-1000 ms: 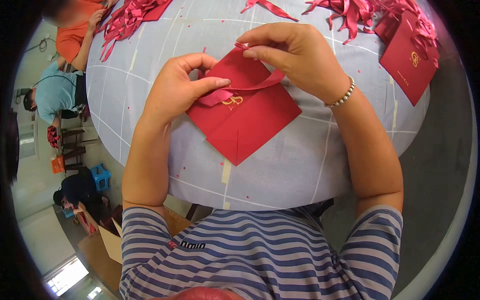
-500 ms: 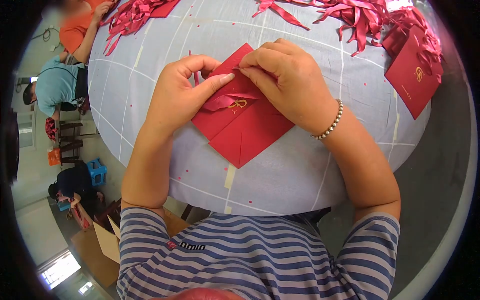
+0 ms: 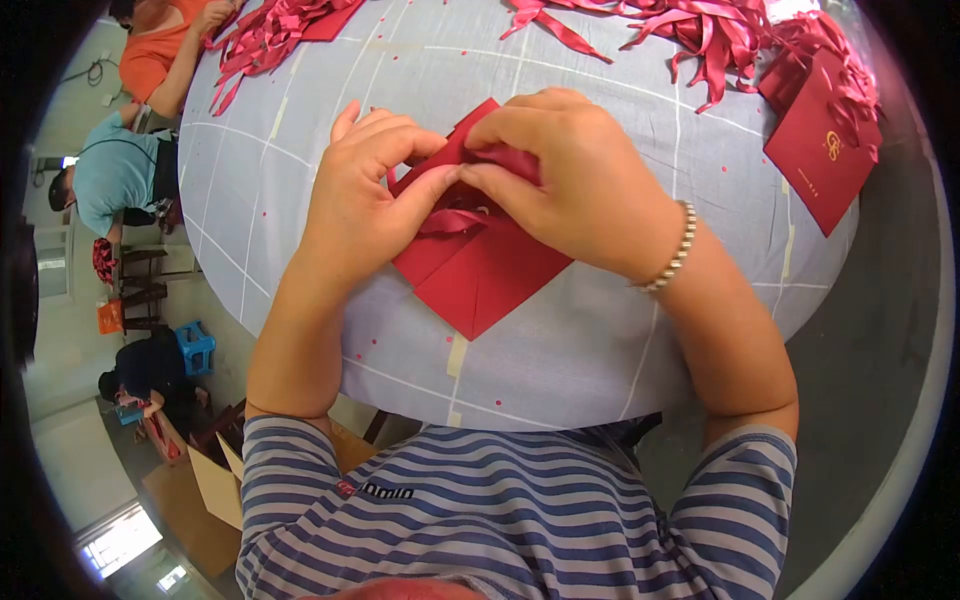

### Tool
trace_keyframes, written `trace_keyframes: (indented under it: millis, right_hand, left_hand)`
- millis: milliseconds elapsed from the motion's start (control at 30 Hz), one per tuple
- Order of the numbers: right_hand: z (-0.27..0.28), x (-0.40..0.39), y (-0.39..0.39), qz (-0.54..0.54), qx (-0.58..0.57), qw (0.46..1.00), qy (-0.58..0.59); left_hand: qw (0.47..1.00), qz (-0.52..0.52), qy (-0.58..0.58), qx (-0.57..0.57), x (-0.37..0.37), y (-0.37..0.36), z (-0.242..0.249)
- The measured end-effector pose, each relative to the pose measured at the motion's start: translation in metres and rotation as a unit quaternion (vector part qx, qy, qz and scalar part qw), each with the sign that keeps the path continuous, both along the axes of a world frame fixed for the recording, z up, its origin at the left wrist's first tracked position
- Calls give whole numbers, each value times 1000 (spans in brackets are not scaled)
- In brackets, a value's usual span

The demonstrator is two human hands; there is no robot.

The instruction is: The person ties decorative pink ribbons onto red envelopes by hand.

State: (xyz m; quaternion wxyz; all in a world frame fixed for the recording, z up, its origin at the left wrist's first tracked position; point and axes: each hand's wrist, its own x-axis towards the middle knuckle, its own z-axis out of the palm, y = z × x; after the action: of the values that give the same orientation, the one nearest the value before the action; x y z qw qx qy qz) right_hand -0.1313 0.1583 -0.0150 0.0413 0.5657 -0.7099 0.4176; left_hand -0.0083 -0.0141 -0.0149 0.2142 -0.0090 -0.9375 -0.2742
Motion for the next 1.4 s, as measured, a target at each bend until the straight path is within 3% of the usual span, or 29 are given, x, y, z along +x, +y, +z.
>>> trace_keyframes:
  millis: [33,167,300,367,467,533,567,633,800,833,900,933,1000,1033,1067,1133,1200,1267,1367,1400]
  right_hand:
    - [4,-3,4,37,3,997,-73]
    - [1,-13,4,42,28,998,48]
    - [3,-9,2,35,19,995,93]
    - [18,-6,0,47,-54,996,-43]
    - [41,-18,-1,55,-12,998,-12]
    - [57,-21,-6,65,135,989,13]
    - [67,-25,-10,66,134,989,15]
    - [88,-34,-25,140,379,914,22]
    - [96,-42,-48,221,444,868,11]
    - [90,-39,-46,221,446,867,11]
    - [76,-31,-40,136,348,922,-104]
    - [77,-32,-40,142,368,914,-98]
    - [45,-45,-50,150,88,985,-7]
    - [47,-51,-48,40,206,957,-198]
    - [45,-52,-50,-3,152,890,-430]
    - [44,-41,-52,21,101,848,-520]
    - [36,-38,-52,72,144,799,-579]
    - [14,-55,-54,115,203,744,-626]
    - [-8,-50,-53,85,303,747,-586]
    - [-2,-42,-51,104,304,693,-645]
  left_hand:
    - [1000,3,2,0,1,1,1]
    - [998,-9,44,-45,2,9,2]
    - [998,-17,33,-43,4,5,3]
    - [994,-17,70,-79,8,14,9]
    - [984,-12,107,-139,18,25,19]
    - [974,0,113,-194,21,28,21]
    - [974,1,115,-195,21,29,21]
    - [968,-3,134,-212,22,30,21]
    - [974,-18,141,-175,25,28,21]
    - [982,-28,131,-137,23,25,20]
    - [987,-26,119,-108,21,17,19]
    - [991,-25,106,-81,22,15,18]
    - [993,-50,99,-42,23,19,20]
    - [993,-80,91,-5,24,22,23]
    - [994,-83,75,-5,25,23,25]
    - [994,-89,53,31,20,13,19]
    - [992,-99,29,75,20,12,16]
    - [991,-107,75,19,21,17,17]
    - [987,-128,93,-28,29,31,25]
    - [984,-129,114,-32,31,34,23]
